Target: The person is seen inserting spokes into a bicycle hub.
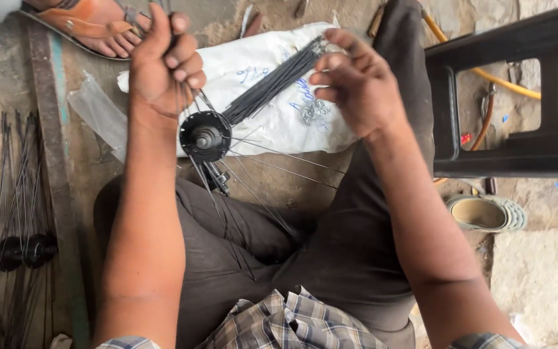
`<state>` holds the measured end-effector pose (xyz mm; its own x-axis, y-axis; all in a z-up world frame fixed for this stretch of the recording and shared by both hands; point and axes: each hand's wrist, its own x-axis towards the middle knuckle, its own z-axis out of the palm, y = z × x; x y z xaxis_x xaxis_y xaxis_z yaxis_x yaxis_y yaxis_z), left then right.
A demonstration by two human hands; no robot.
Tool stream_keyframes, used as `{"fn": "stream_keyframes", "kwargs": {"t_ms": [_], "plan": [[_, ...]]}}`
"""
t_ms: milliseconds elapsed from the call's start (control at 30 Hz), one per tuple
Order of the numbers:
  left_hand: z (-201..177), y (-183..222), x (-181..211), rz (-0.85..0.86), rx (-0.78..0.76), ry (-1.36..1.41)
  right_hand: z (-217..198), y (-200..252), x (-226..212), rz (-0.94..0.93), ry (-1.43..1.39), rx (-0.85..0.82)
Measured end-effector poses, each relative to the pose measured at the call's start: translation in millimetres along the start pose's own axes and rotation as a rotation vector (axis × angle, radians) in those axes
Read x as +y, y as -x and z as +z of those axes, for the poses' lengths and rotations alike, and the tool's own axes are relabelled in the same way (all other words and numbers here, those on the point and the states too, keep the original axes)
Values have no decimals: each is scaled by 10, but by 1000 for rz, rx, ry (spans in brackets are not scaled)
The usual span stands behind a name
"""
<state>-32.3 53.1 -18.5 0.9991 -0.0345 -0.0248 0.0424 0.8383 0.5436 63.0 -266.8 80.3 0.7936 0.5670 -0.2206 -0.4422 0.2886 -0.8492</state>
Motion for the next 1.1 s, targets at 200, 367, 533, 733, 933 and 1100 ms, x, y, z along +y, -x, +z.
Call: {"fn": "stream_keyframes", "kwargs": {"t_ms": [200, 367, 533, 733, 933, 1100], "plan": [[-106, 65, 33, 16, 10, -20, 297, 194, 273, -271, 293, -142], [-41, 37, 53, 19, 7, -32, 433, 331, 333, -405, 424, -203], [10, -2, 51, 28, 41, -41, 477, 334, 384, -512, 622, -245], [26, 17, 22, 52, -10, -47, 530, 396, 361, -518, 595, -253], [32, -8, -1, 73, 19, -70, 517, 415, 430, -519, 597, -278], [24, -21, -22, 88, 44, -53, 678, 452, 359, -636, 907, -247]]}}
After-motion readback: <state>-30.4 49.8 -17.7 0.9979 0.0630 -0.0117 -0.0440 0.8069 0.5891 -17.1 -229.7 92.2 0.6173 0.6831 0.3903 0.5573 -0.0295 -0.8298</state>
